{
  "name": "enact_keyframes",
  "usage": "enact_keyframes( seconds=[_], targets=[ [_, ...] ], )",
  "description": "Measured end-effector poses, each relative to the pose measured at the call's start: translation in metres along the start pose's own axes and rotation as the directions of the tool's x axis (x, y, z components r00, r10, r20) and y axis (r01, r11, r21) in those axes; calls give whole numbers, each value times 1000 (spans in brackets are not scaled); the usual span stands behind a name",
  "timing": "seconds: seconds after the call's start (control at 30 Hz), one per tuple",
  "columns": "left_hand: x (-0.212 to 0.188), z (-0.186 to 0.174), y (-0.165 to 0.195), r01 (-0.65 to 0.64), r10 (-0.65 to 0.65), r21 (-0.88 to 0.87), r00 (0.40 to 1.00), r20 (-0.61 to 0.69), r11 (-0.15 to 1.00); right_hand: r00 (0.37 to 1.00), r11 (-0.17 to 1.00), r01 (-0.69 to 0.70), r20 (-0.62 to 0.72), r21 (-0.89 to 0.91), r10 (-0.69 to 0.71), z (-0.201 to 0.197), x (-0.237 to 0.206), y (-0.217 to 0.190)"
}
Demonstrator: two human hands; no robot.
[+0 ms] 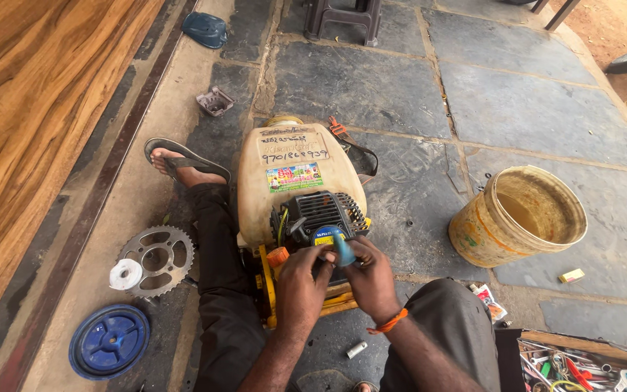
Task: The person reassembles a small engine mounted on a backpack sprayer frame. They place the engine onto the frame, align and insert bolts, then tighten them using a wrench.
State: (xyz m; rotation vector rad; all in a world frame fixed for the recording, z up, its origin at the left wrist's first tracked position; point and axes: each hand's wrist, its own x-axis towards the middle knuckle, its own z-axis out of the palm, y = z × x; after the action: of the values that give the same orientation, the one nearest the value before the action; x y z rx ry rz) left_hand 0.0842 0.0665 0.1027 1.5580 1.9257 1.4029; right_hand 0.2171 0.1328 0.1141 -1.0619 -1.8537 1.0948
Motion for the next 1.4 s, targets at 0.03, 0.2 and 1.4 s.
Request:
enact_keyframes(
  seconds=[0.03, 0.2, 1.4],
  targets=[
    [1, 0, 1, 13, -13, 13, 1000, 11, 1000, 1000, 999, -3, -29, -52, 2, 2, 0, 0],
    [5, 2, 1, 90, -98, 109, 993, 70, 990, 989, 989, -113, -107, -94, 103, 12, 3, -2],
    [7, -8, -7, -87, 86, 34, 996, 10, 996, 996, 999, -20, 86, 48, 16, 2, -2, -3]
  ],
)
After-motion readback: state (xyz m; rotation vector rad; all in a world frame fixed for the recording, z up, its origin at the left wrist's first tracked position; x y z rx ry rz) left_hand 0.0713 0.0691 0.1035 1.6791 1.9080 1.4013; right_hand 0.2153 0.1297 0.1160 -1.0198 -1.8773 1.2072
